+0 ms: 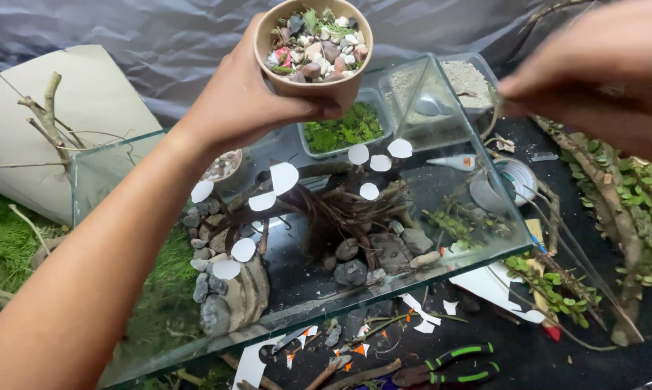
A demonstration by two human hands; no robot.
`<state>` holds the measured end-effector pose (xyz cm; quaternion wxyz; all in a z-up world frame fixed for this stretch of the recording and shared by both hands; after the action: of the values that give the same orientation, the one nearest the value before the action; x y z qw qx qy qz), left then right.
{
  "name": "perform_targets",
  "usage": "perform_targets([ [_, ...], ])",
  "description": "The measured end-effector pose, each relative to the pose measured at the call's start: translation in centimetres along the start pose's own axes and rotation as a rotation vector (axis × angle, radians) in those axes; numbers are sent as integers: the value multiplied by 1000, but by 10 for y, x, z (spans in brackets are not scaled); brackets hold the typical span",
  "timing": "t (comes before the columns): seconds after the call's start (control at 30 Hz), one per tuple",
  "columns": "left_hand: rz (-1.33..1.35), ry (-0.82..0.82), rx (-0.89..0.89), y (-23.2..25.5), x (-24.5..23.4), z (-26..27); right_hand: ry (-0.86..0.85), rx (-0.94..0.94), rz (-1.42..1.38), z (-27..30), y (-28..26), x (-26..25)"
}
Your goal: Using tweezers to carefully place small stones and moss into a glass terrarium for decoration.
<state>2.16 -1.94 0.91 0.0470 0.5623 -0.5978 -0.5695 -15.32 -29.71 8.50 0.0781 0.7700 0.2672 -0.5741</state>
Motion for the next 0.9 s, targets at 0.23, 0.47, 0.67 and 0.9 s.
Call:
perform_targets([
  [0.23, 12, -17, -12, 2, 1, 1, -126, 136, -369, 188, 1, 83],
  [0.47, 48, -16, 21, -2, 3, 1, -685, 390, -503, 259, -24, 219],
  [0.67, 32, -12, 17, -3, 1, 1, -442, 304, -318, 198, -23, 107],
  [0.9, -6, -4, -2, 2, -1, 1, -101, -124, 408, 17, 1, 26],
])
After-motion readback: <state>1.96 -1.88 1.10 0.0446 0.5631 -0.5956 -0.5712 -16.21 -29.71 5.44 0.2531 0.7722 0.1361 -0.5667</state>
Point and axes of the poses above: each hand's wrist, its own z-axis away from the middle knuckle, its own x-axis out of the palm, y = z × x, the point moved 3 cm from there along -z, towards the middle knuckle, and after that the axes turned 2 degrees about y, right-handed, at the moved point
